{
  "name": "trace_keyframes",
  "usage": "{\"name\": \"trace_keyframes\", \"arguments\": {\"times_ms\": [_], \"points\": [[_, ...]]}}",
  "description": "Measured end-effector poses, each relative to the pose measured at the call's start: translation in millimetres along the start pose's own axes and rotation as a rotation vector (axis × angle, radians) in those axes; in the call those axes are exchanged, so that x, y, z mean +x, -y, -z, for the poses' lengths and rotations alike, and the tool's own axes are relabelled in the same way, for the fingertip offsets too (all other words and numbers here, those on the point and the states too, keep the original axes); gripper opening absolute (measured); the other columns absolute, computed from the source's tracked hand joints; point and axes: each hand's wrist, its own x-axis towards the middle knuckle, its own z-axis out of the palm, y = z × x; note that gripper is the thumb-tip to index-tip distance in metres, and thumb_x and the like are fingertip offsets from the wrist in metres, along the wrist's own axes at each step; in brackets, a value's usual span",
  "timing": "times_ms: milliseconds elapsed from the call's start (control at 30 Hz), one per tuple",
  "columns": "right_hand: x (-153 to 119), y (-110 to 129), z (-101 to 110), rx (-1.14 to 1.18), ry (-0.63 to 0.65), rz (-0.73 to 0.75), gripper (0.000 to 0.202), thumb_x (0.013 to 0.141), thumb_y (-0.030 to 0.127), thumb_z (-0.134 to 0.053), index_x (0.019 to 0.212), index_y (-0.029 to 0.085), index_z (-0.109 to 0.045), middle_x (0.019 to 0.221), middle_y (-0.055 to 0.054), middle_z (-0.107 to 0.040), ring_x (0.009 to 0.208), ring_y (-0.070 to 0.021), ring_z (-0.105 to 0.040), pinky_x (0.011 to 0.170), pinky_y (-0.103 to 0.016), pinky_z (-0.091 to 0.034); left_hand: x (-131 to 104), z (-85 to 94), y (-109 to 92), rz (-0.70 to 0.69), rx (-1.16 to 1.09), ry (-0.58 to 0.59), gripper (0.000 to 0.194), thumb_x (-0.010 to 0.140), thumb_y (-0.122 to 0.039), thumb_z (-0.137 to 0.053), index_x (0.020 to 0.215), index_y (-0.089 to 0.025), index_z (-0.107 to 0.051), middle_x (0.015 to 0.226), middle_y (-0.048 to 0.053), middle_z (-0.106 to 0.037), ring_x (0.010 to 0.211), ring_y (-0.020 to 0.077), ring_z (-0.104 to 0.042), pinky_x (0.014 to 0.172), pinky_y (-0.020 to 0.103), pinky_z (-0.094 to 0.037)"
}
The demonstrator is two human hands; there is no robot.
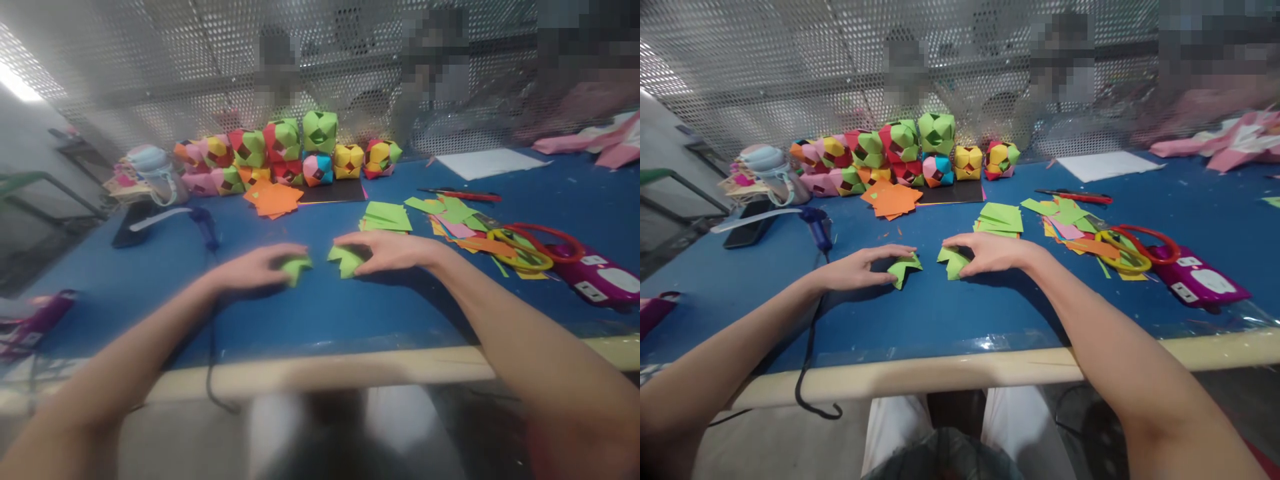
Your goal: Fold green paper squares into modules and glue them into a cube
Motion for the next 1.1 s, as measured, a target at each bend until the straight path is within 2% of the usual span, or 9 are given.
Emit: {"name": "trace_keyframes", "arguments": {"times_ms": [233,367,467,600,700,900,1100], "points": [[0.8,2.3,-4.9,-0.007,-0.031,0.001,0.066,0.067,0.025,-0.07,0.131,0.022,-0.054,0.135,-0.006,-0.054,0.122,-0.0256,-0.052,0.104,-0.039,-0.041,-1.3,-0.2,0.9,-0.052,0.024,0.016,0.046,0.083,-0.036,-0.058,0.128,-0.028,-0.053,0.147,0.005,-0.04,0.133,0.022,-0.039,0.112,0.038,-0.029],[1.4,1.7,-6.6,-0.011,-0.037,0.024,0.064,0.068,0.026,-0.069,0.129,0.02,-0.054,0.134,-0.008,-0.055,0.121,-0.0253,-0.052,0.103,-0.039,-0.041,-0.3,-0.9,0.5,-0.093,0.012,0.0,0.04,0.083,-0.034,-0.058,0.123,-0.028,-0.058,0.144,0.006,-0.044,0.132,0.0224,-0.041,0.111,0.04,-0.03],[1.5,4.6,-8.5,0.019,-0.099,0.05,0.061,0.069,0.027,-0.069,0.128,0.021,-0.055,0.132,-0.007,-0.056,0.12,-0.0245,-0.053,0.103,-0.039,-0.041,-0.8,-2.2,1.1,-0.072,-0.032,-0.108,0.042,0.079,-0.035,-0.064,0.12,-0.027,-0.06,0.139,0.007,-0.049,0.131,0.0246,-0.043,0.112,0.044,-0.028],[2.9,16.9,-17.0,0.148,-0.302,0.024,0.06,0.071,0.029,-0.068,0.129,0.022,-0.053,0.134,-0.007,-0.055,0.12,-0.0237,-0.053,0.097,-0.039,-0.047,-3.7,-7.0,0.6,-0.053,-0.187,-0.362,0.046,0.075,-0.033,-0.069,0.12,-0.025,-0.06,0.139,0.008,-0.049,0.13,0.0275,-0.043,0.112,0.048,-0.028],[5.1,26.6,-28.0,0.235,-0.422,0.034,0.058,0.074,0.028,-0.066,0.13,0.022,-0.052,0.136,-0.008,-0.052,0.12,-0.0232,-0.052,0.094,-0.039,-0.049,-5.2,-12.4,-0.7,-0.085,-0.295,-0.498,0.048,0.075,-0.03,-0.07,0.121,-0.026,-0.059,0.14,0.008,-0.048,0.13,0.0277,-0.043,0.111,0.048,-0.031],[9.6,33.8,-45.9,0.293,-0.534,0.093,0.058,0.074,0.028,-0.066,0.13,0.023,-0.051,0.134,-0.009,-0.053,0.118,-0.0239,-0.053,0.092,-0.041,-0.051,-6.5,-19.9,-5.1,-0.098,-0.348,-0.597,0.049,0.076,-0.027,-0.069,0.123,-0.026,-0.056,0.139,0.008,-0.049,0.129,0.0258,-0.044,0.11,0.046,-0.034],[9.9,45.6,-52.3,0.363,-0.61,0.036,0.054,0.075,0.028,-0.066,0.127,0.024,-0.052,0.131,-0.008,-0.054,0.118,-0.0225,-0.053,0.092,-0.039,-0.052,-6.2,-26.6,-13.0,-0.074,-0.369,-0.638,0.05,0.076,-0.027,-0.069,0.123,-0.025,-0.055,0.138,0.008,-0.049,0.128,0.0247,-0.045,0.11,0.045,-0.034]]}}
